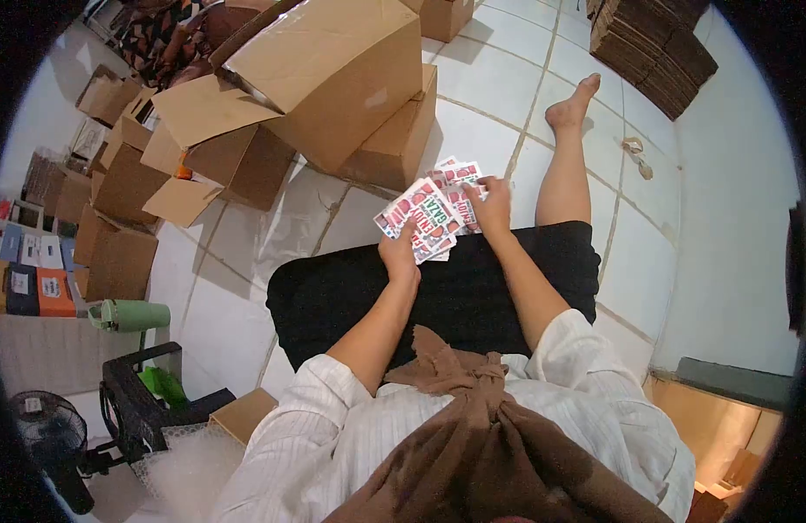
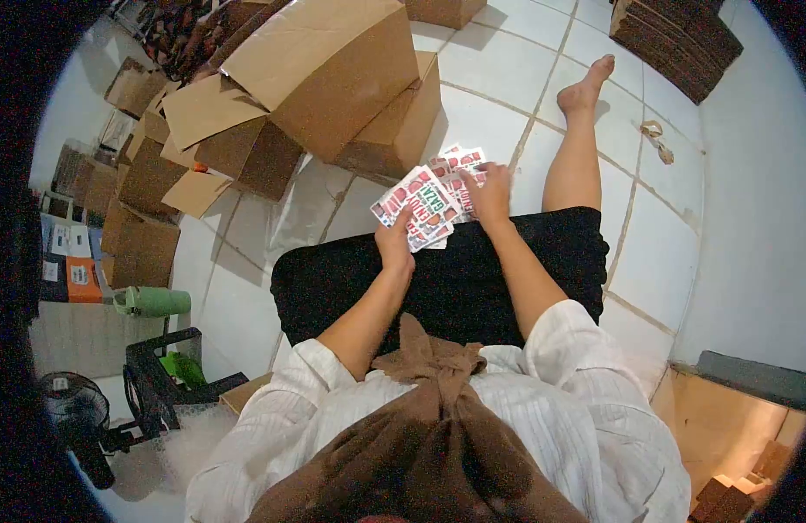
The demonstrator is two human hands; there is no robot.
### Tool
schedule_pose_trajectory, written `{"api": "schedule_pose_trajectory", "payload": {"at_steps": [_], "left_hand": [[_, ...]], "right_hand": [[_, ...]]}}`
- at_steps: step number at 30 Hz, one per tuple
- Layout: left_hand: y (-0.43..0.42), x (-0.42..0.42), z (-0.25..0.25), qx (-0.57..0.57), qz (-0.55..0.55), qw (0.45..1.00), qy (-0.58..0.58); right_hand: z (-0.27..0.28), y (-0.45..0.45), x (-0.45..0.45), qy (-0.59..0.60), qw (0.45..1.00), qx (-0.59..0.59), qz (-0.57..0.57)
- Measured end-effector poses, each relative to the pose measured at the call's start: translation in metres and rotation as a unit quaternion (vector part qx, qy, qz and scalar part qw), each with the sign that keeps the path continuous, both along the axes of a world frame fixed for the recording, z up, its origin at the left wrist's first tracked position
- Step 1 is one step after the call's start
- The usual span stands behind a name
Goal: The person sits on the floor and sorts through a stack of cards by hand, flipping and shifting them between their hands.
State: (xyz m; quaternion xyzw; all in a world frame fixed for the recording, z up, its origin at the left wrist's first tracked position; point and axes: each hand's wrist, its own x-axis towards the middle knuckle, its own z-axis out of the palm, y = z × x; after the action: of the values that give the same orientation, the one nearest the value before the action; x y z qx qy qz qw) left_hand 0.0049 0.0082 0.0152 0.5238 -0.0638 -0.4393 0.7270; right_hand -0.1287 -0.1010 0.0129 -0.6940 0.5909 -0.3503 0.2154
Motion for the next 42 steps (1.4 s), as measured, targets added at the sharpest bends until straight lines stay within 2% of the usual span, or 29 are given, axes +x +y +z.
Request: {"api": "schedule_pose_trajectory", "payload": {"at_steps": [1, 2, 4, 5, 7, 11, 16, 17, 18, 20, 26, 27, 28, 30, 31, 32, 33, 34, 35, 38, 42], "left_hand": [[0.001, -0.002, 0.002, -0.005, -0.011, 1.000, 0.002], [0.001, -0.003, 0.003, -0.005, -0.012, 1.000, 0.004], [-0.001, -0.004, 0.001, -0.024, -0.042, 0.999, 0.011], [-0.002, -0.004, 0.000, -0.023, -0.042, 0.999, 0.011], [-0.001, -0.004, 0.001, -0.015, -0.035, 0.999, 0.010], [-0.001, -0.005, 0.002, -0.019, -0.041, 0.999, 0.020], [-0.002, -0.003, 0.003, 0.012, 0.028, 1.000, 0.003], [-0.001, -0.003, 0.007, 0.025, 0.042, 0.999, 0.003], [-0.002, -0.002, 0.006, 0.025, 0.040, 0.999, 0.002], [-0.002, 0.000, 0.003, -0.014, 0.073, 0.997, 0.010], [-0.001, 0.000, 0.003, 0.013, 0.078, 0.997, 0.017], [0.000, 0.000, 0.004, 0.007, 0.071, 0.997, 0.019], [-0.001, 0.000, 0.006, 0.000, 0.064, 0.998, 0.021], [-0.001, 0.000, 0.007, 0.002, 0.056, 0.998, 0.024], [-0.001, -0.001, 0.006, -0.002, 0.032, 0.999, 0.021], [0.000, -0.001, 0.005, -0.005, 0.009, 1.000, 0.019], [-0.001, -0.002, 0.003, -0.011, -0.004, 1.000, 0.018], [0.000, -0.003, 0.002, -0.010, -0.004, 1.000, 0.019], [0.000, -0.004, 0.002, -0.019, -0.018, 1.000, 0.014], [-0.001, -0.005, 0.000, -0.033, -0.039, 0.999, 0.012], [-0.001, -0.008, 0.003, -0.049, -0.040, 0.998, 0.026]], "right_hand": [[0.004, 0.000, 0.007, -0.077, 0.991, 0.087, 0.064], [0.006, 0.008, 0.011, -0.080, 0.990, 0.071, 0.096], [0.009, 0.016, 0.013, -0.145, 0.960, 0.211, 0.111], [0.002, 0.012, 0.011, -0.145, 0.960, 0.211, 0.111], [-0.016, 0.004, 0.009, -0.268, 0.923, 0.245, 0.124], [-0.011, 0.002, 0.004, -0.297, 0.897, 0.304, 0.122], [-0.037, -0.018, -0.014, -0.228, 0.951, 0.210, 0.007], [-0.041, -0.023, -0.021, -0.148, 0.972, 0.182, -0.007], [-0.040, -0.024, -0.024, -0.149, 0.972, 0.182, -0.008], [-0.040, -0.025, -0.026, -0.051, 0.986, 0.158, -0.014], [-0.037, -0.023, -0.026, 0.077, 0.985, 0.155, -0.027], [-0.031, -0.017, -0.024, 0.126, 0.990, 0.055, -0.034], [-0.024, -0.014, -0.020, 0.127, 0.990, 0.054, -0.034], [-0.011, -0.010, -0.009, 0.093, 0.995, -0.035, -0.022], [-0.005, -0.010, -0.003, 0.026, 0.999, 0.004, 0.036], [-0.001, -0.006, 0.002, 0.029, 0.999, 0.005, 0.037], [0.005, -0.001, 0.006, -0.091, 0.982, 0.126, 0.105], [0.009, 0.004, 0.009, -0.209, 0.932, 0.243, 0.169], [0.012, 0.008, 0.011, -0.251, 0.913, 0.276, 0.164], [0.005, 0.004, 0.007, -0.286, 0.909, 0.250, 0.172], [0.017, 0.006, 0.006, -0.329, 0.879, 0.299, 0.170]]}}
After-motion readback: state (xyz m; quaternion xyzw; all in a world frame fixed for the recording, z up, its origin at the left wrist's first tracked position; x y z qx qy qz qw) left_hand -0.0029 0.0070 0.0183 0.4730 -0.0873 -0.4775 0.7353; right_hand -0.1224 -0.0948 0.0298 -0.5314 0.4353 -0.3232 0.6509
